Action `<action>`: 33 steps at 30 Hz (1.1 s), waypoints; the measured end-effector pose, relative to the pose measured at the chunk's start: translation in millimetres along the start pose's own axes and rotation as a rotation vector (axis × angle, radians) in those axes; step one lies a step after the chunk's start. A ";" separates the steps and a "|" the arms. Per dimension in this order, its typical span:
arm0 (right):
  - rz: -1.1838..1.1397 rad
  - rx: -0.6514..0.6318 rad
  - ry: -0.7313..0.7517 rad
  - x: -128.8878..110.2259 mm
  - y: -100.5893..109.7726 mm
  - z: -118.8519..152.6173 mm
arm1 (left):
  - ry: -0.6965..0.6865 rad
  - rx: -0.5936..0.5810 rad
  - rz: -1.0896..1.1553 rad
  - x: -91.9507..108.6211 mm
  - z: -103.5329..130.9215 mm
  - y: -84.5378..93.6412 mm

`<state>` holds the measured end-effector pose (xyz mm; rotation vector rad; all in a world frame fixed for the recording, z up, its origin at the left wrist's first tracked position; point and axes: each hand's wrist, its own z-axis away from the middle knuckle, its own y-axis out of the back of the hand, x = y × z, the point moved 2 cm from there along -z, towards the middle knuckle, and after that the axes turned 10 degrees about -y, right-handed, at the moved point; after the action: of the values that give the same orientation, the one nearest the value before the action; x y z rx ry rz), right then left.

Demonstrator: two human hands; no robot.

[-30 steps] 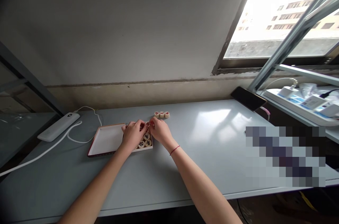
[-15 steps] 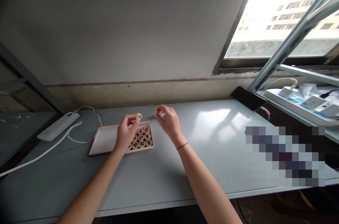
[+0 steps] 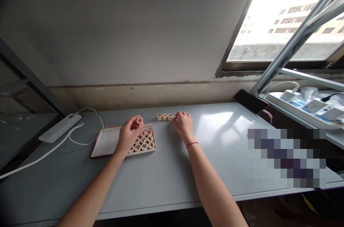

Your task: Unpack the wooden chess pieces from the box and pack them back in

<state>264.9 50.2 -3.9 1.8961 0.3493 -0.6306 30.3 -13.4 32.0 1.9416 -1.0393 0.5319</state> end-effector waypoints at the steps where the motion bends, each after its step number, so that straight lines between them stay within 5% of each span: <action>1: -0.065 0.007 0.035 -11.3 2.9 4.9 | -0.050 -0.025 -0.061 1.6 0.6 -0.5; 6: -0.495 -0.372 0.249 -76.1 10.4 42.9 | -0.257 -0.126 -0.256 4.1 4.5 -5.4; 11: -0.547 -0.417 0.272 -94.0 11.5 58.6 | -0.296 -0.171 -0.302 2.2 6.1 -9.5; 16: -0.557 -0.371 0.223 -74.9 10.5 39.1 | -0.296 -0.218 -0.276 3.0 6.0 -12.2; 23: -0.232 -0.060 0.054 -4.8 26.9 -6.2 | -0.248 -0.219 -0.250 6.5 3.6 -5.9; 33: -0.057 -0.146 0.066 30.3 0.0 -13.6 | -0.224 -0.216 -0.212 1.1 4.7 -3.9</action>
<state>293.2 61.2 -17.2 1.7753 0.4801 -0.5661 34.0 -16.7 28.3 1.9169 -0.9688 0.0819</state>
